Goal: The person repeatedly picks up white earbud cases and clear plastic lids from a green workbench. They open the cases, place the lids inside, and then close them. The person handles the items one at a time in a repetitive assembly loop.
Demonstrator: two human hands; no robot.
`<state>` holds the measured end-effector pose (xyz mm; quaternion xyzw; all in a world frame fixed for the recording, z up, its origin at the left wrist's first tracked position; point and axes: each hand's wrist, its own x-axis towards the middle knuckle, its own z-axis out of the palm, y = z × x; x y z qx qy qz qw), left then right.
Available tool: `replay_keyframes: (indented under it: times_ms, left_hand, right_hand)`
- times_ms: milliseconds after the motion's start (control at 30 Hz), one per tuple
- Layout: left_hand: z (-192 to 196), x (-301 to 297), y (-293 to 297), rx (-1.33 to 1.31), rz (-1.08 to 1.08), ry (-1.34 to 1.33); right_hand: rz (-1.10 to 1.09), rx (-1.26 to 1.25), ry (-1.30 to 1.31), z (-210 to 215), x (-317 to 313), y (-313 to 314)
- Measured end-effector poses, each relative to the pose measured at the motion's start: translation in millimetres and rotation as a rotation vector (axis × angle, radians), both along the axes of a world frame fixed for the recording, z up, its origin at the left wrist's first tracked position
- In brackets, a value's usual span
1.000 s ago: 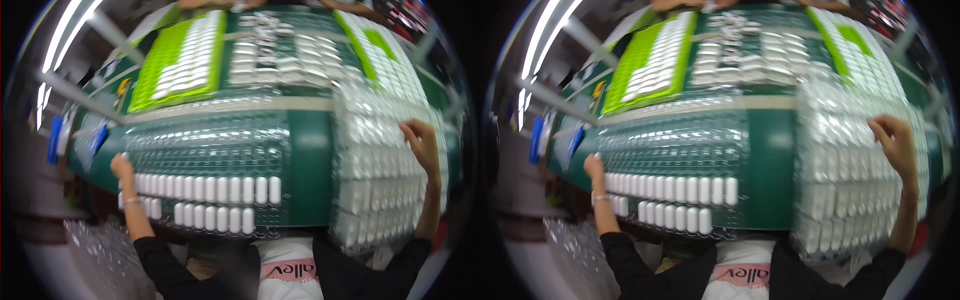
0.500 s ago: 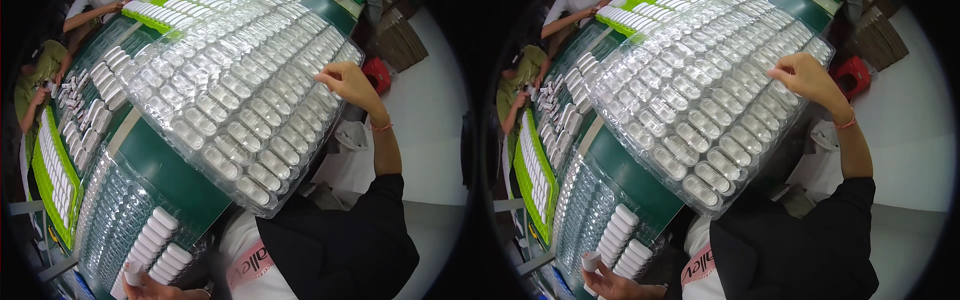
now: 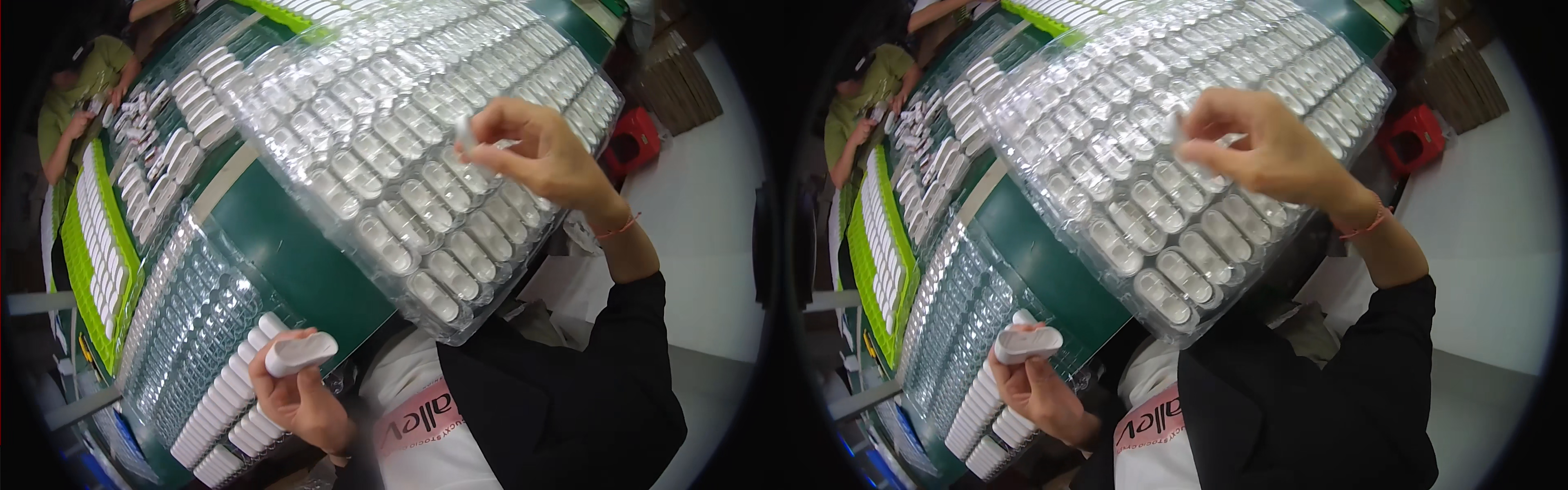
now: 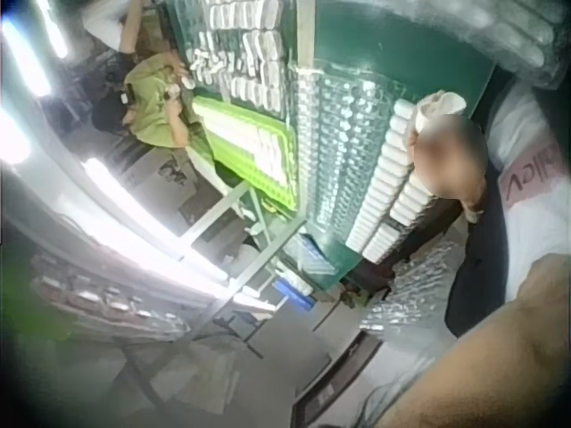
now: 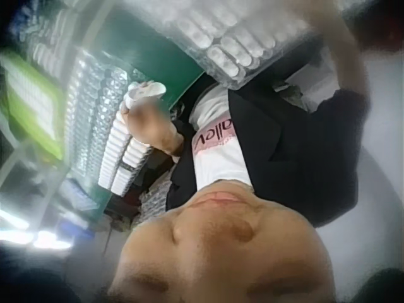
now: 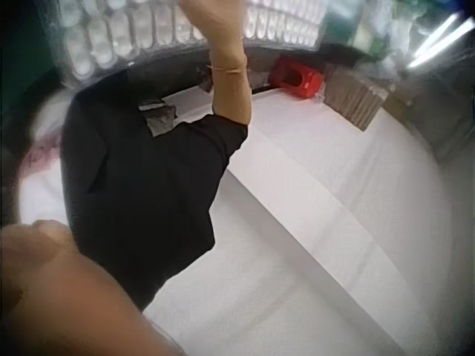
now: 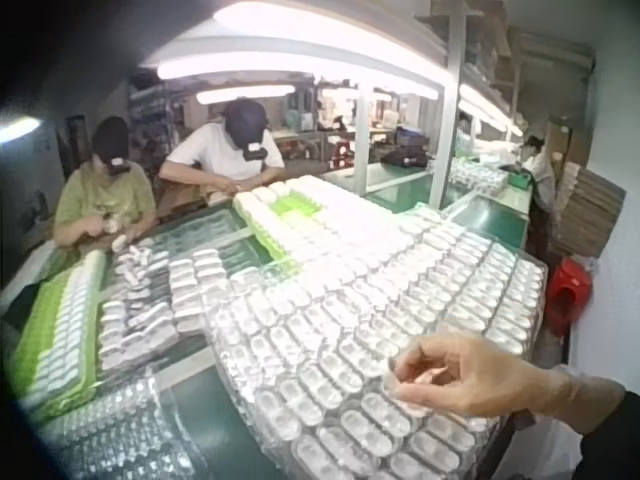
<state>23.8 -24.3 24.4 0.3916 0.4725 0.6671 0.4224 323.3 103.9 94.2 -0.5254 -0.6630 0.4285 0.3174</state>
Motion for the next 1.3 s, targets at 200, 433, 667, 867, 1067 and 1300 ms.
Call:
replay_keyframes:
  times_ms: [200, 433, 667, 867, 1067, 1300]
  left_hand:
    - [-2, -1, 13, -0.041, -0.002, -0.135]
    - [-6, -9, 11, -0.020, 0.121, -0.095]
    - [-13, -10, 14, -0.049, 0.126, -0.147]
    - [-15, -9, 16, -0.049, 0.125, -0.186]
    - [-17, -10, 14, -0.046, 0.094, -0.190]
    - [-20, -11, 15, -0.067, 0.104, -0.213]
  right_hand:
    - [0.483, -0.131, 0.222, -24, -108, 24]
    - [0.714, -0.092, 0.053, -24, -167, 28]
    - [0.718, 0.033, 0.268, -51, -173, 31]
    - [0.690, 0.027, 0.261, -51, -171, 30]
    - [0.684, 0.057, 0.254, -50, -170, 30]
    - [0.704, -0.022, 0.256, -50, -172, 30]
